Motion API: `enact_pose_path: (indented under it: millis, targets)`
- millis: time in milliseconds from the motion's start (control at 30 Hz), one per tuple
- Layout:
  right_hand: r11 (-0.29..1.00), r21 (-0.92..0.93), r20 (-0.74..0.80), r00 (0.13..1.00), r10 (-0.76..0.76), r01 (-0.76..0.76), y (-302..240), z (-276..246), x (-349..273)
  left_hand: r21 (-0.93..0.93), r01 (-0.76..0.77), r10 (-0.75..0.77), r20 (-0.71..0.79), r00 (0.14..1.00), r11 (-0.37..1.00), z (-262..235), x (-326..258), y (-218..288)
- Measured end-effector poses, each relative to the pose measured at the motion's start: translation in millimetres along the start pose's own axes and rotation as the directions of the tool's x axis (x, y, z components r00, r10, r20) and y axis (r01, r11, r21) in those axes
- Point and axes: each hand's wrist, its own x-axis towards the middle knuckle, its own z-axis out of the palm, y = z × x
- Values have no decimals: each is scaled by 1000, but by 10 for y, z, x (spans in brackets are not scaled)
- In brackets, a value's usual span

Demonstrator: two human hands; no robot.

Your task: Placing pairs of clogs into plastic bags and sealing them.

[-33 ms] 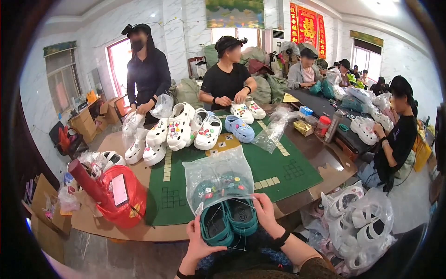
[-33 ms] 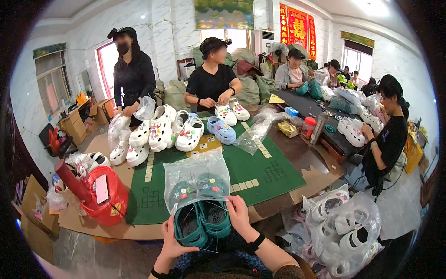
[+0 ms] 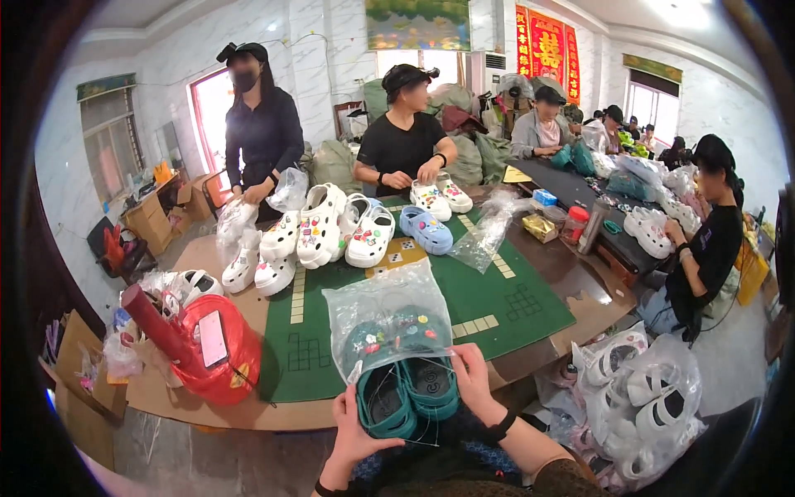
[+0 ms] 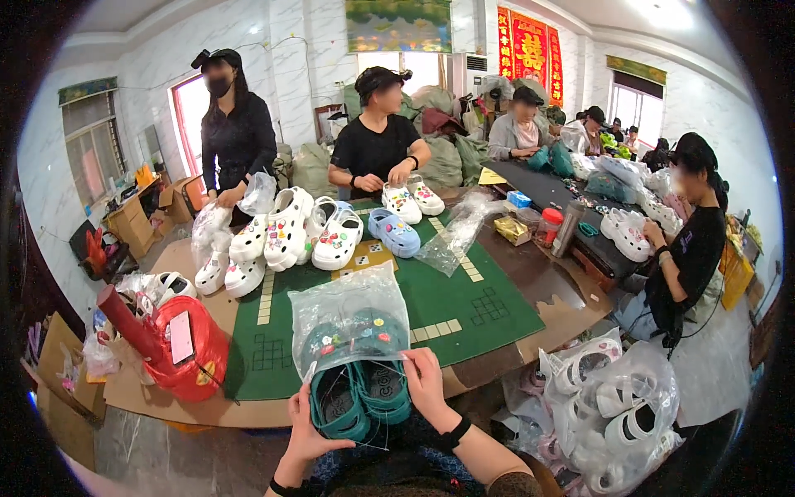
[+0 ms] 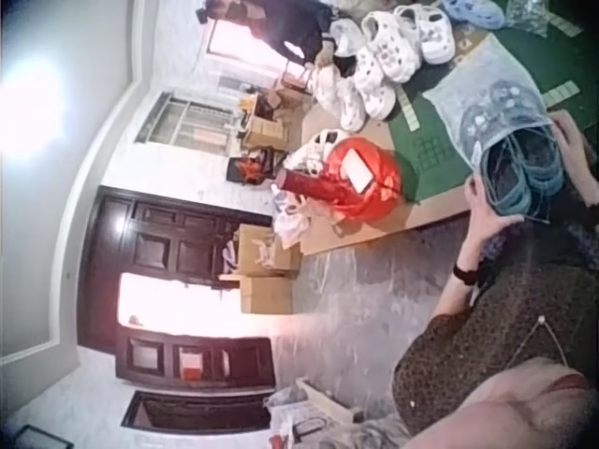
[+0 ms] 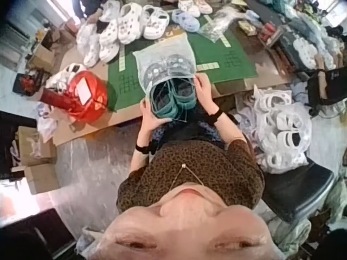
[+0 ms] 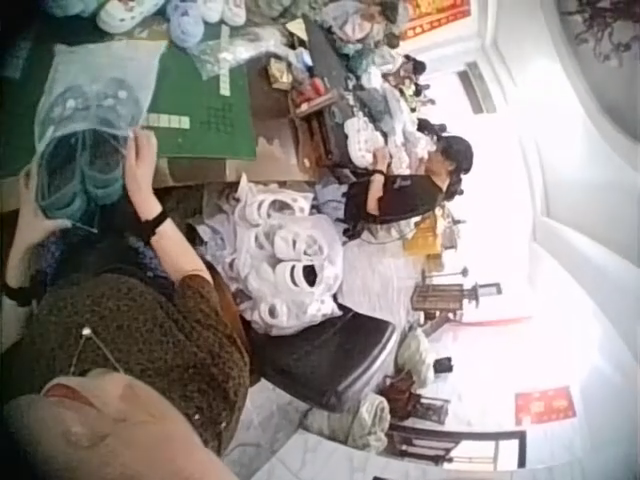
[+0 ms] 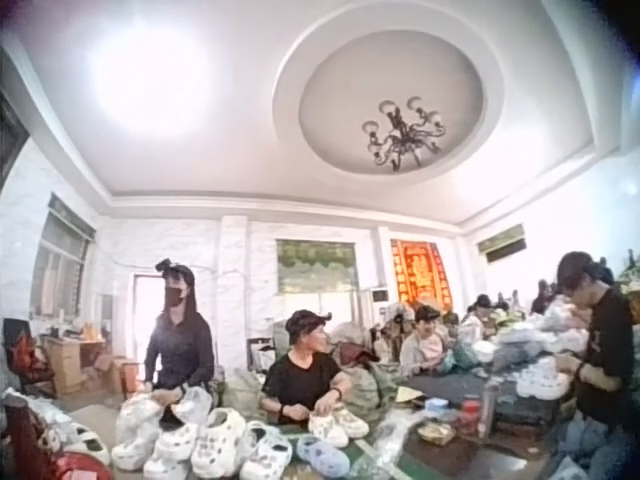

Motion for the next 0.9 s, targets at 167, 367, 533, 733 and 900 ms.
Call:
enact_pose_path:
  millis: [167, 367, 533, 733, 900]
  targets:
    - [943, -213, -111, 952, -285, 257, -41, 43, -41, 27, 18, -18, 3, 1000, 999, -41, 71, -1]
    - [984, -92, -45, 987, -157, 153, 20, -41, -86, -76, 49, -45, 61, 997, 996, -64, 172, 40]
    - [914, -294, 147, 959, -244, 278, -248, -222, 5, -127, 79, -79, 4, 997, 989, 29, 149, 12]
    - [869, -326, 123, 928, -352, 373, -99, -198, -52, -292, 63, -80, -46, 996, 954, 166, 159, -62]
    - [902, -362, 61, 971, -230, 236, -94, -266, -131, -174, 34, -50, -87, 995, 984, 199, 34, -160]
